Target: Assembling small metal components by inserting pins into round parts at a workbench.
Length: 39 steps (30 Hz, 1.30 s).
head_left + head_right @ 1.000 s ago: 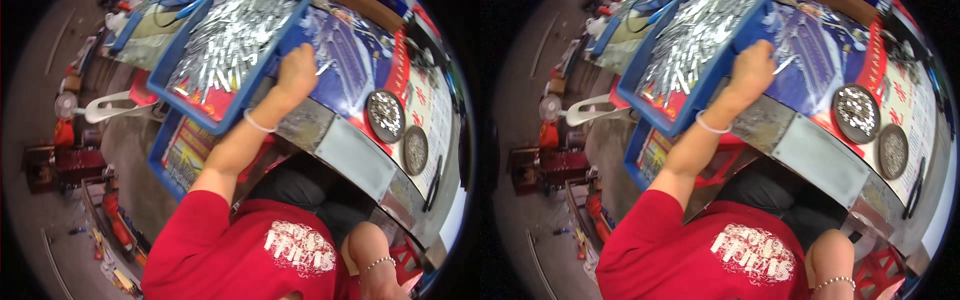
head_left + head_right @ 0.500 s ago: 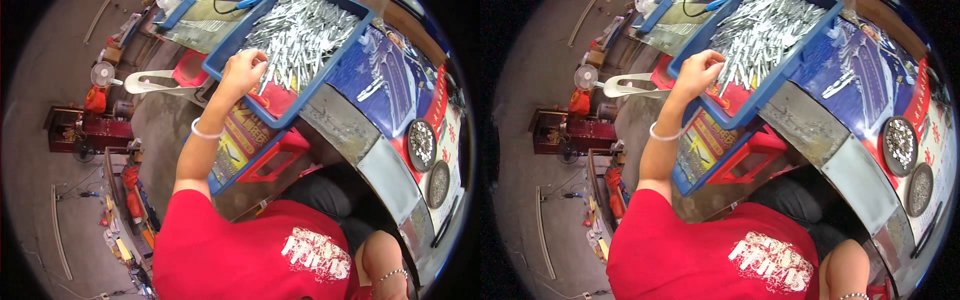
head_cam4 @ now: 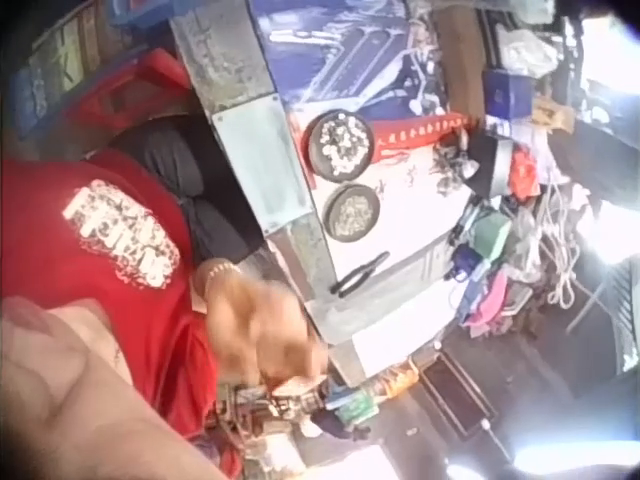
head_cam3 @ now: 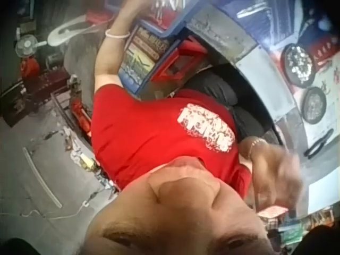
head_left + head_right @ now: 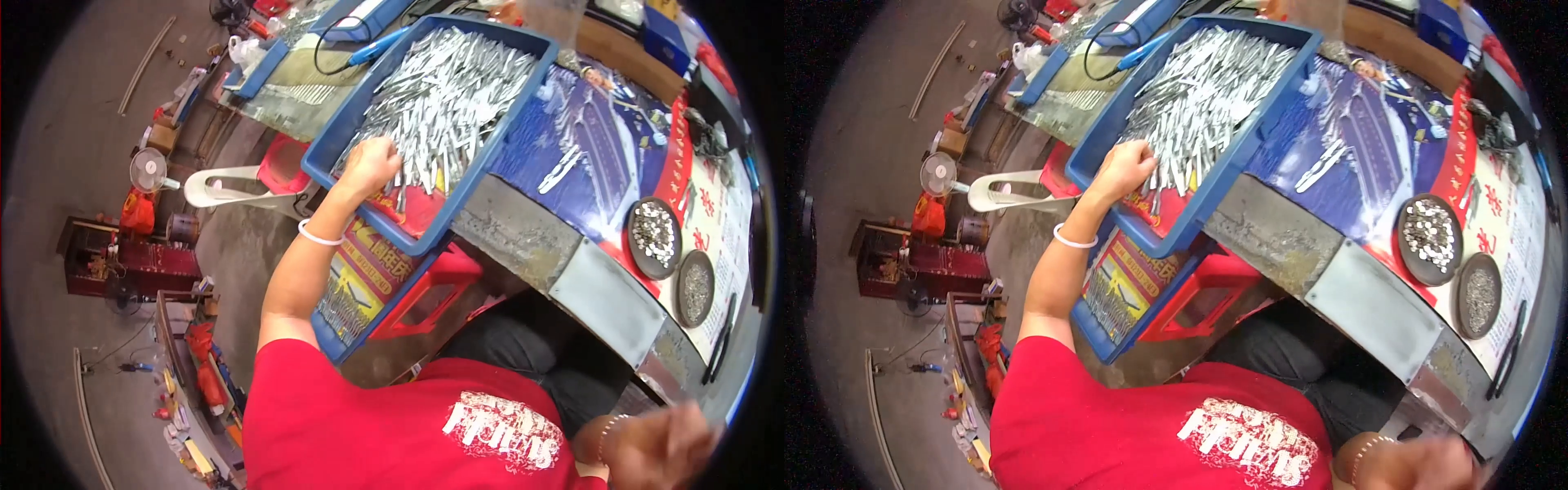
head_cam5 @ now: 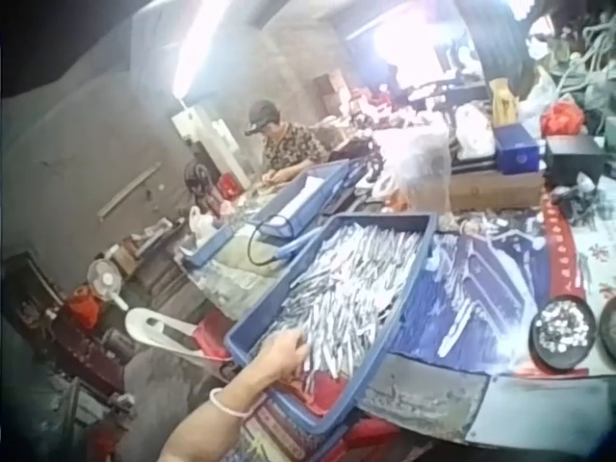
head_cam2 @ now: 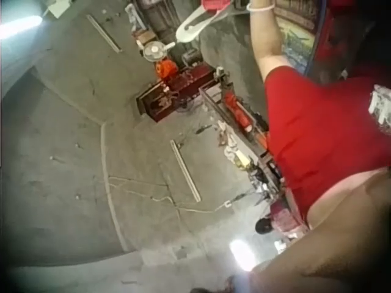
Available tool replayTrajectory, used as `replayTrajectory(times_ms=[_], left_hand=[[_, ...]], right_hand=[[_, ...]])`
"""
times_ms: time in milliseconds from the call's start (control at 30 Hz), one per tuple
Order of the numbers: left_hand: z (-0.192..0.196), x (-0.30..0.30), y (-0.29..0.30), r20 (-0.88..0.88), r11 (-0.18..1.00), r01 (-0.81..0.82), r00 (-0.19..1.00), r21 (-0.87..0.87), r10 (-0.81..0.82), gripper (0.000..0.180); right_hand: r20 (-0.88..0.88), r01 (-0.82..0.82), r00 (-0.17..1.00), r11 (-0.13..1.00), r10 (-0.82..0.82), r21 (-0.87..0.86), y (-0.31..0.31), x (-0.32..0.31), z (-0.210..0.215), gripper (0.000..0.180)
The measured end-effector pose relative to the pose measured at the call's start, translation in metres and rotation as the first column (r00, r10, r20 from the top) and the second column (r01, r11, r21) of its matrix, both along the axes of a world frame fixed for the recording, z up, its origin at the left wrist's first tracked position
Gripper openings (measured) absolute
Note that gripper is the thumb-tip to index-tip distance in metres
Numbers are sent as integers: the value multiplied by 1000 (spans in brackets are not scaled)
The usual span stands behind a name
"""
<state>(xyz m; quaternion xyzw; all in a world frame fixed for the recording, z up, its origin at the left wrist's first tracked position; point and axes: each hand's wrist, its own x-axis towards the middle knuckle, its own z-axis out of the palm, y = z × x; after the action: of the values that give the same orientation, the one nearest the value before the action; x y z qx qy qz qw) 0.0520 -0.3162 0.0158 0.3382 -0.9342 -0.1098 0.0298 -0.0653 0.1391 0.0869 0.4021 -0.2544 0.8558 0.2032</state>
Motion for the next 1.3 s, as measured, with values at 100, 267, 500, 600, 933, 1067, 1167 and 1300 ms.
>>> replayTrajectory(times_ms=[100,267,500,600,933,1067,1167,1300], left_hand=[[5,17,2,-62,995,-28,998,-93,22,20],[11,16,6,-553,956,-59,804,287,216,14],[69,-38,192,-636,639,289,651,713,414,7],[40,-44,266,-711,561,473,613,680,345,5],[12,-63,314,-594,688,700,476,-191,-649,47],[7,-59,317,-502,457,889,399,8,-767,36],[-4,-61,316,-595,413,897,419,155,-686,37],[2,-58,314,-628,179,697,709,695,-321,25]], right_hand=[[299,4,896,680,-329,734,4,17,-36,49],[526,-434,851,561,-4,706,-14,22,-67,40],[794,-848,526,251,303,466,-28,23,-73,20],[844,-977,197,174,498,126,-28,17,-70,27],[555,-557,831,48,51,829,37,-20,-63,24],[470,-462,876,-91,110,882,48,-36,-44,19],[427,-410,900,-163,89,897,50,-50,-38,17],[-246,212,883,-128,-401,969,64,-101,-48,17]])
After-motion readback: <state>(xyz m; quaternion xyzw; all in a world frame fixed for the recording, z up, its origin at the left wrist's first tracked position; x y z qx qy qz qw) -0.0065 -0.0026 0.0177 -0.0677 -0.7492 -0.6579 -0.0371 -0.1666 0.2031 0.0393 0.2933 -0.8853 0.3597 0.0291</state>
